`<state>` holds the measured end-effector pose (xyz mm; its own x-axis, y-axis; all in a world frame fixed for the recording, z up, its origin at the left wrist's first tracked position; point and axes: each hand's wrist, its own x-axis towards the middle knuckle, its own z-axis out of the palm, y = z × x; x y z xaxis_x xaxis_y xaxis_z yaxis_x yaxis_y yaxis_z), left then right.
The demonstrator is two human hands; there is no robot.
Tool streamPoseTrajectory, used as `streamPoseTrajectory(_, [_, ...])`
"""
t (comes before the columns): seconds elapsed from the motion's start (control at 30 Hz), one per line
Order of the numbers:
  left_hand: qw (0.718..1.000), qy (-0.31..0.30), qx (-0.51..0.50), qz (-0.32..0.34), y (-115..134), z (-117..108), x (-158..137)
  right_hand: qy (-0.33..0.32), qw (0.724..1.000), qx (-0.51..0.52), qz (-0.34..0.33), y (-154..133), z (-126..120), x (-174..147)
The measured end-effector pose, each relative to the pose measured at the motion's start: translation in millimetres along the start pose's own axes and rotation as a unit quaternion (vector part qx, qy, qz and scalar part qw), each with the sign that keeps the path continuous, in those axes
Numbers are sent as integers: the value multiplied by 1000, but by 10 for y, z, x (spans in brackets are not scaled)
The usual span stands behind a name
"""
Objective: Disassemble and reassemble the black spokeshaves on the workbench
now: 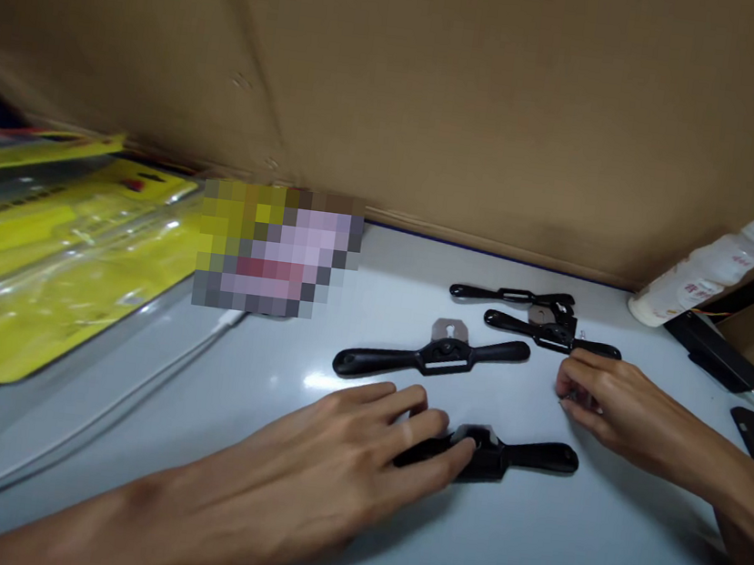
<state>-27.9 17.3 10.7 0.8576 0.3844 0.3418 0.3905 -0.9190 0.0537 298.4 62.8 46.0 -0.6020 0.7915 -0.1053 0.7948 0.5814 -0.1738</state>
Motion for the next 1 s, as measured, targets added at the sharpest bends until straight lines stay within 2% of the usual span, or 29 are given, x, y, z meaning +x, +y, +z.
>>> streamPoseTrajectory(0.17, [1000,-1,14,16,-10,20,-6,18,1000,19,10,-5,17,19])
streamPoseTrajectory(0.3, [1000,9,12,22,-5,38,-3,60,997,43,-4,-134,-15,82])
streamPoseTrajectory(0.5, [1000,12,14,9,28,19,10,136,964,228,14,-478,51,165])
streamPoseTrajectory(0.67, [1000,19,15,2,20,50,5,114,931,348,7,-710,165,170])
streamPoseTrajectory(0.77, [1000,21,12,2,17,65,4,124,922,366,-8,-806,220,177])
streamPoseTrajectory(1.0, [1000,22,9,5,21,72,6,162,927,339,-24,-889,328,195])
